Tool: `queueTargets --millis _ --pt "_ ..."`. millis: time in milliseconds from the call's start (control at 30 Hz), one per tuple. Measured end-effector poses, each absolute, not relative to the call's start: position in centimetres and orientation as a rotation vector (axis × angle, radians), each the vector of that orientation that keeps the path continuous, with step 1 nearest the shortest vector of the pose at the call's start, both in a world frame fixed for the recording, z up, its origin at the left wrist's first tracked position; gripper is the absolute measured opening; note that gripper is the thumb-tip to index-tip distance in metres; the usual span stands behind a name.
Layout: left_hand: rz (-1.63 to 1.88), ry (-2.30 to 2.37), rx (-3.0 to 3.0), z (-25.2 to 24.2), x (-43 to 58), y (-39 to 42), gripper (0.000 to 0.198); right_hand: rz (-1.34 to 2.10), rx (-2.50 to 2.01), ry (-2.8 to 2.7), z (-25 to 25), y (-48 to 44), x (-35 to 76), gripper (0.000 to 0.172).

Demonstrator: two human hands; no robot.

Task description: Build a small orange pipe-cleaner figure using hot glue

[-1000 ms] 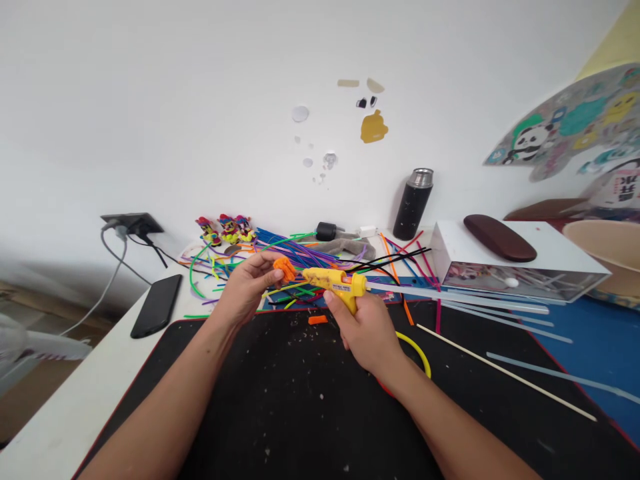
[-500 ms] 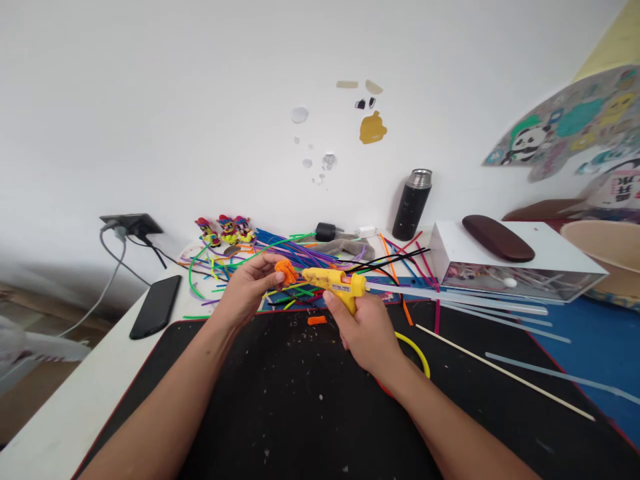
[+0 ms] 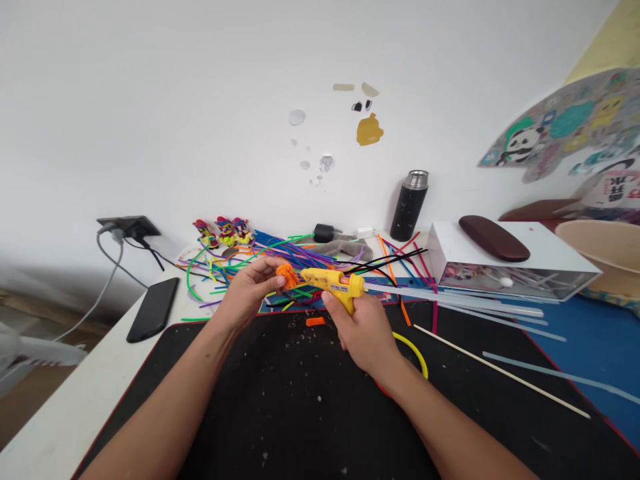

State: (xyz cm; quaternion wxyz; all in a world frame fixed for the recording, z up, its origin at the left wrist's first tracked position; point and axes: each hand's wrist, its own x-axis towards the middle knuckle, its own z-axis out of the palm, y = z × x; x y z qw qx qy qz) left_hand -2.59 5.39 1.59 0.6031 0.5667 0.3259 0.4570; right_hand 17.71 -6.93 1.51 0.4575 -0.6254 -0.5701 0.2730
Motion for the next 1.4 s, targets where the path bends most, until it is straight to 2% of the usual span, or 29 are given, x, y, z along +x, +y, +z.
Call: queueTargets --millis 900,1067,1200,1400 --pt "1.006 0.789 1.345 1.2 -2.5 5.4 0.037 0.716 -1.495 -1.367 1.2 -6.8 17.6 0.046" --pt "1.179 0.821 1.265 1.5 -3.0 6.2 0.037 0.709 -1.492 -1.349 1.0 -6.5 18.0 0.048" --pt "1.395 0.862 1.087 2.0 -4.3 7.5 0.046 0.706 -1.533 -1.405 0.6 -6.5 18.0 0.053" --pt "1.396 0.807 1.083 2.3 -4.6 7.6 0.046 0.589 -1.538 -1.858 0.6 -7.3 16.3 0.033"
